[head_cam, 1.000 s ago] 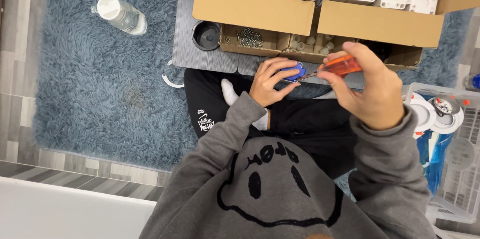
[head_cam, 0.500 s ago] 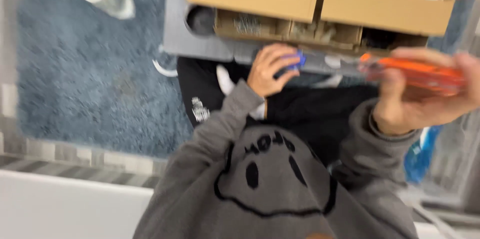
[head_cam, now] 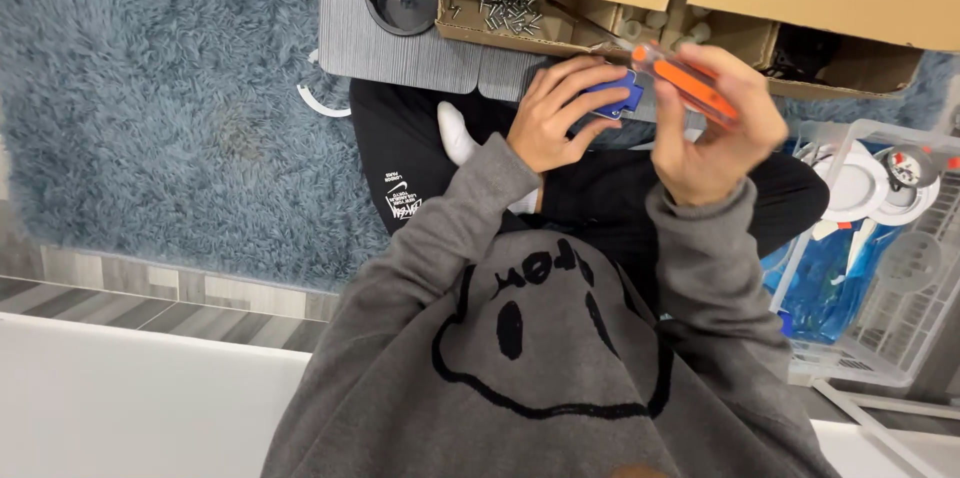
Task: Inspecting and adjusting small plastic electrical components using a screwdriver
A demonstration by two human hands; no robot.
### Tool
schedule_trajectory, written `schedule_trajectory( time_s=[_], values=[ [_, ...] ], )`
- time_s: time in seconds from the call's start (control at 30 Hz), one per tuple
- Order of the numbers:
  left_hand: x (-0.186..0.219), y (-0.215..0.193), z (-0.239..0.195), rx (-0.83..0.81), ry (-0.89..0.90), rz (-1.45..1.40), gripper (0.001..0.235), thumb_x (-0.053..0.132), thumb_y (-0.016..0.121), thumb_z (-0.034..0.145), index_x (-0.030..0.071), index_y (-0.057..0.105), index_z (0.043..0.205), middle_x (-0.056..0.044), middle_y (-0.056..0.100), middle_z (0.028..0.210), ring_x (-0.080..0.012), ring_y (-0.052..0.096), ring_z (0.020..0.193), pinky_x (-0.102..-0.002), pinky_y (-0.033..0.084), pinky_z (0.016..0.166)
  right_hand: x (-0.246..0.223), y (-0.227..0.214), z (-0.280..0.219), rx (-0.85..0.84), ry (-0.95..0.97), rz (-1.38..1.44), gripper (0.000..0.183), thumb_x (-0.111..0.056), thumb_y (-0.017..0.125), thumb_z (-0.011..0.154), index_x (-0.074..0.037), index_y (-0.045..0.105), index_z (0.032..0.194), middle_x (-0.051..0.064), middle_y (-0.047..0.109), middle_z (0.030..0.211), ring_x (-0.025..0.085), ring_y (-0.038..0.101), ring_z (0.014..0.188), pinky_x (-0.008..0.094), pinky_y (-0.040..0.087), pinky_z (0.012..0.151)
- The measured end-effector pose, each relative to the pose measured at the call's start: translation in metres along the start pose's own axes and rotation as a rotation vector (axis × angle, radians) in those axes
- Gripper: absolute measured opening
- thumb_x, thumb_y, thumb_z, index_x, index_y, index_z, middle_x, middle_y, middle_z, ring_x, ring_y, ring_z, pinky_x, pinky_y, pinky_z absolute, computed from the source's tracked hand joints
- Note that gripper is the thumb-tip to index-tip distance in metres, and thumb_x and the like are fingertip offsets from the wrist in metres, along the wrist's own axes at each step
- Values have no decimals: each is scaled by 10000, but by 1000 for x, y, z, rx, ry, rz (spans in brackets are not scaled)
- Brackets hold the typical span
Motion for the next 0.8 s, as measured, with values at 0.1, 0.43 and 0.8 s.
schedule_trajectory(
  time_s=[0.1, 0.43, 0.8],
  values=[
    [-1, -3, 2, -18, -3, -7, 303, 342, 766, 1111, 199, 725, 1374, 26, 670, 1493, -267, 645, 1397, -426, 566, 1051, 14, 13, -2, -47, 48, 32, 487, 126, 686, 1126, -58, 358, 1435, 409, 611, 1275, 497, 693, 1154, 522, 672, 946],
    [1, -4, 3, -32, -12, -18, 310, 328, 779, 1101, 185, 732, 1372, 9, 667, 1502, -273, 639, 1406, -433, 564, 1095, 14, 15, -1, 1, 74, 44, 445, 135, 646, 1143, -51, 354, 1421, 381, 587, 1285, 482, 694, 1139, 483, 689, 909],
    [23, -23, 13, -7, 12, -50, 511, 316, 909, 1020, 100, 687, 1426, -54, 650, 1538, -323, 613, 1465, -467, 465, 1299, -4, -14, -17, 406, 94, 48, 418, 48, 648, 1108, -90, 345, 1360, 443, 599, 1130, 492, 650, 972, 543, 617, 861]
  ],
)
Point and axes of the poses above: each hand's wrist, its own z-axis towards the middle knuckle, its own y-axis out of the palm, x = y × z, the point moved 2 cm from there along z, towards the middle knuckle
